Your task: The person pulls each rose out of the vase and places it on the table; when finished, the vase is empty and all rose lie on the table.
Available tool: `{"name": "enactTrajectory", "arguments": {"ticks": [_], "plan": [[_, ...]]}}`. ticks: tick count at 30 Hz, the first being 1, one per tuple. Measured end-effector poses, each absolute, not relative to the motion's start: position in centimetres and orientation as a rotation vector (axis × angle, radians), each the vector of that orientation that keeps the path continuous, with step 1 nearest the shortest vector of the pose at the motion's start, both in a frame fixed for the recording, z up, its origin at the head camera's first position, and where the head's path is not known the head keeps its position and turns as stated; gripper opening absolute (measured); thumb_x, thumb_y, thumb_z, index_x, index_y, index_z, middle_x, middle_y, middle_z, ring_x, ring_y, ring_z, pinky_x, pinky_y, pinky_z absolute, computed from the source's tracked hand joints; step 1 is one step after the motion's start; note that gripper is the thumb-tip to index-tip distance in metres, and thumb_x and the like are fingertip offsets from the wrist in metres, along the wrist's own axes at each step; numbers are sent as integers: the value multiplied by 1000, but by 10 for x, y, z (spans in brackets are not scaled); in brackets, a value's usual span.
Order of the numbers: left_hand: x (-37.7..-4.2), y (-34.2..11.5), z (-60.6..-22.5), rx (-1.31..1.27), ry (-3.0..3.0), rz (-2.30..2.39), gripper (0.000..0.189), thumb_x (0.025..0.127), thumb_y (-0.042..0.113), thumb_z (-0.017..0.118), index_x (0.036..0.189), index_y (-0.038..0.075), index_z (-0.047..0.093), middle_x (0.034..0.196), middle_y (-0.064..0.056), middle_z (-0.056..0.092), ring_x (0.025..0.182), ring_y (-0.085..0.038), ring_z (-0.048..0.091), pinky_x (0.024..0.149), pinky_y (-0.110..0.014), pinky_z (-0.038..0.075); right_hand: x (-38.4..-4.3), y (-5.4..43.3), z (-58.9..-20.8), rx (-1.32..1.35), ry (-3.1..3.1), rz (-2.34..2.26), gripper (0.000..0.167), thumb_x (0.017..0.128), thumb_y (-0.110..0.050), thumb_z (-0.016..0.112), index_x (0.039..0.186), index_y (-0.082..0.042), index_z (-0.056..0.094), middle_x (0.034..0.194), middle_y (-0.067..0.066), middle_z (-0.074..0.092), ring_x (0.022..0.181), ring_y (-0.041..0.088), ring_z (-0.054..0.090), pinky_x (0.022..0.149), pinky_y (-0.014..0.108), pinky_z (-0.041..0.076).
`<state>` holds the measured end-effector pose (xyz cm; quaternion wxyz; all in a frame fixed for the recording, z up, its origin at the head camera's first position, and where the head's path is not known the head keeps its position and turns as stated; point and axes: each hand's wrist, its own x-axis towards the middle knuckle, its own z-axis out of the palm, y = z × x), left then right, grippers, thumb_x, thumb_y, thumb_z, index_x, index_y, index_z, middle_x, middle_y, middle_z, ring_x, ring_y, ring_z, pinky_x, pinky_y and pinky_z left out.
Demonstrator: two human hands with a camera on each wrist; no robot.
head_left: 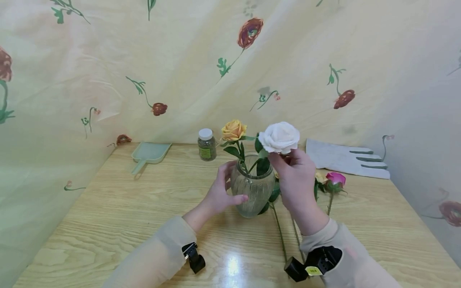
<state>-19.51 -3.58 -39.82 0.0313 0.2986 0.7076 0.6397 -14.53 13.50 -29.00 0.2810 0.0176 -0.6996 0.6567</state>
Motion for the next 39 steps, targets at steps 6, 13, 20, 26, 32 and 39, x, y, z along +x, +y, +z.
{"name": "enactTrajectory", "arguments": {"ticks": [6, 13, 20, 26, 32, 39], "plan": [[-195, -35, -398, 896, 2176, 1970, 90, 73, 10, 74, 143, 14, 18, 137, -13, 36, 127, -27, 36, 103, -46, 34, -150, 141, -283, 123, -1442, 2075, 24, 84, 12, 58, 93, -8, 68, 89, 3, 62, 87, 16, 55, 79, 25, 47], [-194, -34, -399, 895, 2159, 1984, 90, 72, 10, 75, 143, 13, 18, 136, -15, 37, 127, -27, 36, 104, -48, 33, -153, 154, -278, 44, -1132, 2214, 18, 83, 12, 61, 75, -5, 62, 76, 5, 59, 67, 13, 50, 58, 18, 45], [-194, -34, -399, 864, 2159, 1986, 90, 72, 9, 74, 143, 16, 18, 136, -13, 38, 127, -26, 37, 104, -47, 32, -155, 174, -279, 10, -832, 2333, 13, 82, 10, 63, 75, 0, 60, 78, 9, 61, 69, 17, 52, 54, 17, 36], [-195, -34, -400, 838, 2178, 1979, 91, 71, 7, 74, 142, 15, 19, 136, -12, 39, 127, -25, 38, 105, -45, 33, -155, 195, -281, -121, -598, 2478, 11, 82, 5, 66, 85, 0, 57, 80, 12, 62, 60, 16, 43, 50, 21, 30], [-195, -34, -400, 867, 2180, 1985, 90, 71, 7, 74, 142, 15, 18, 136, -13, 39, 128, -27, 37, 104, -46, 33, -154, 217, -287, -207, -373, 2616, 18, 85, 3, 62, 99, -4, 54, 83, 10, 62, 60, 16, 40, 48, 24, 26], [-195, -35, -402, 917, 2184, 1987, 90, 73, 13, 75, 142, 15, 18, 136, -15, 39, 127, -29, 38, 103, -50, 33, -152, 237, -296, -218, -268, 2641, 17, 87, 0, 60, 102, -6, 54, 84, 9, 60, 61, 16, 39, 48, 25, 24]]}}
